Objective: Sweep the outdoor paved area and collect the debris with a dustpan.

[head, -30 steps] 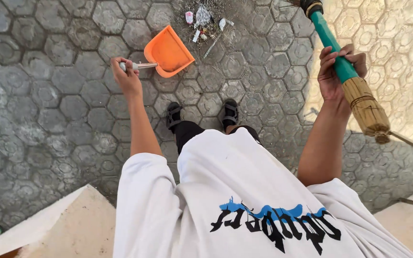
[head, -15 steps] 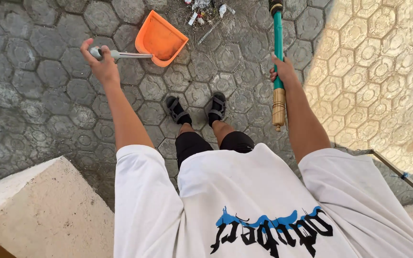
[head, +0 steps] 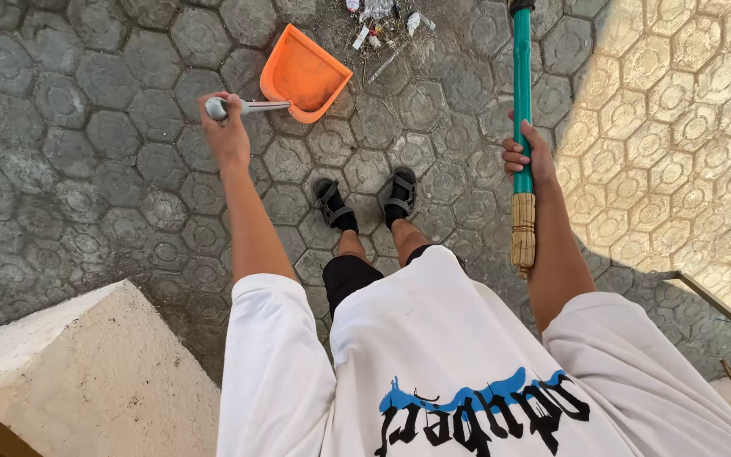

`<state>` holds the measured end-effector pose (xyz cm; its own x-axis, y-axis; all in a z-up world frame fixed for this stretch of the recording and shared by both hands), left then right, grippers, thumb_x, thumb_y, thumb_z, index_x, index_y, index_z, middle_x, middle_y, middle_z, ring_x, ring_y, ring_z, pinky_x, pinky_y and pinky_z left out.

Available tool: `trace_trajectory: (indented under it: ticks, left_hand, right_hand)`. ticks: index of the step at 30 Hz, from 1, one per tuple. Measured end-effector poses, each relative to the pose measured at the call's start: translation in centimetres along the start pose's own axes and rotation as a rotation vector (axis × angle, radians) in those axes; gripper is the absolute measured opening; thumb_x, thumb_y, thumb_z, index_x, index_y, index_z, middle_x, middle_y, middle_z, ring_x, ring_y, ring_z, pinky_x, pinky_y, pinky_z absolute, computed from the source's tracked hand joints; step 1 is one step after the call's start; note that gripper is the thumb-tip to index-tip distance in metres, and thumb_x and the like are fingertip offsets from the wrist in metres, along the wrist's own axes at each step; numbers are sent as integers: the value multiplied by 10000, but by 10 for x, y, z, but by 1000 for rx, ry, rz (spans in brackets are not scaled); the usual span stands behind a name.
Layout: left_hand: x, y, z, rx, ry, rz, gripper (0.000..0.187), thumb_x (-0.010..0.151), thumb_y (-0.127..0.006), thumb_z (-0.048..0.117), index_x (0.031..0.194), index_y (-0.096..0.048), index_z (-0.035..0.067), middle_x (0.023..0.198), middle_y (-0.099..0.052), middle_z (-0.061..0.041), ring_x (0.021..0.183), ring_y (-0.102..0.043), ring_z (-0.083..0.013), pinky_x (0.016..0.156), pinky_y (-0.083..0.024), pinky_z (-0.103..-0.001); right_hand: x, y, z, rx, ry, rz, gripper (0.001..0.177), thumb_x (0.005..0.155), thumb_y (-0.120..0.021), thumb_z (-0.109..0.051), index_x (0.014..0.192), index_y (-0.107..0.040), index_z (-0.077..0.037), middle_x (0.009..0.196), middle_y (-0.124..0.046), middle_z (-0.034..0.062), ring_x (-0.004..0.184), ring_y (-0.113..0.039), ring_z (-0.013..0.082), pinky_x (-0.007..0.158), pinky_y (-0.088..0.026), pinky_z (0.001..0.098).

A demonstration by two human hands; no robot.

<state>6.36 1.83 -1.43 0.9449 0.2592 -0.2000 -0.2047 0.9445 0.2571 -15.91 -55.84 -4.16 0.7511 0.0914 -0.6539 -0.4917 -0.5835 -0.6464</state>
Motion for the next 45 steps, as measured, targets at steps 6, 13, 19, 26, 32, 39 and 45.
trace_trajectory:
  ticks: [6, 13, 19, 26, 32, 39, 45]
  left_hand:
    - [-6, -4, 2, 5, -11, -8, 171, 991, -733, 175, 1050, -590, 102, 1008, -579, -2, 914, -568, -126, 845, -504, -302]
    - [-19, -8, 3, -4, 69, -108, 163, 1012, -698, 196, 1078, -563, 131, 993, -588, 10, 907, -573, -120, 849, -507, -302]
    - [-10, -14, 11, 35, -19, -161, 141, 1047, -677, 186, 1097, -553, 140, 1143, -599, 17, 1030, -615, -124, 933, -508, -327]
    - [35, -37, -16, -142, -140, -163, 187, 1065, -705, 164, 1129, -554, 75, 999, -578, -26, 882, -545, -148, 840, -524, -347]
    - [37, -38, -28, -141, -135, -91, 294, 1002, -785, 180, 1170, -608, 16, 1026, -692, -58, 912, -632, -159, 867, -546, -334]
    - [30, -32, -33, -136, -136, -63, 302, 979, -793, 192, 1136, -620, 0, 1005, -712, -89, 915, -647, -210, 888, -546, -362]
    - [21, -23, -44, -36, -185, -55, 361, 998, -784, 270, 1181, -599, 20, 1030, -736, -67, 916, -690, -187, 869, -533, -349]
  right_hand:
    - [50, 45, 5, -996, 12, 577, 490, 1136, -532, -385, 1446, -468, -10, 880, -591, 19, 622, -587, 116, 537, -532, 325]
    - [101, 33, 83, -1392, -361, 506, 603, 1087, -399, -307, 1618, -189, -114, 752, -611, 118, 579, -603, 219, 561, -514, 410]
    - [45, -2, 179, -1383, -489, 334, 659, 1071, -425, -297, 1604, -80, -122, 730, -628, 139, 559, -620, 234, 564, -551, 428]
    - [-51, -31, 177, -1654, -634, 131, 780, 998, -582, -236, 1603, -99, -143, 722, -649, 156, 548, -626, 252, 560, -522, 442]
    - [-113, -63, 161, -1785, -680, 77, 852, 924, -592, -109, 1611, -94, -194, 728, -642, 153, 537, -644, 258, 544, -529, 449]
    - [-174, -73, 125, -1682, -611, 123, 917, 909, -612, -118, 1635, -61, -222, 660, -582, 134, 514, -606, 241, 528, -525, 413]
    - [-179, -114, 83, -1586, -557, 391, 902, 931, -623, -102, 1650, -88, -203, 673, -569, 128, 552, -582, 222, 539, -513, 392]
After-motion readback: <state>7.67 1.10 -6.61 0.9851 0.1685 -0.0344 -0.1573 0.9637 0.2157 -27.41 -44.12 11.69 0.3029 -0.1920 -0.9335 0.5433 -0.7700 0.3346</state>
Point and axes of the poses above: each hand's wrist, its own x-axis towards the middle knuckle, its own y-axis out of the back of the hand, z = x × y, the point moved 7 cm from there along x, towards the middle knuckle
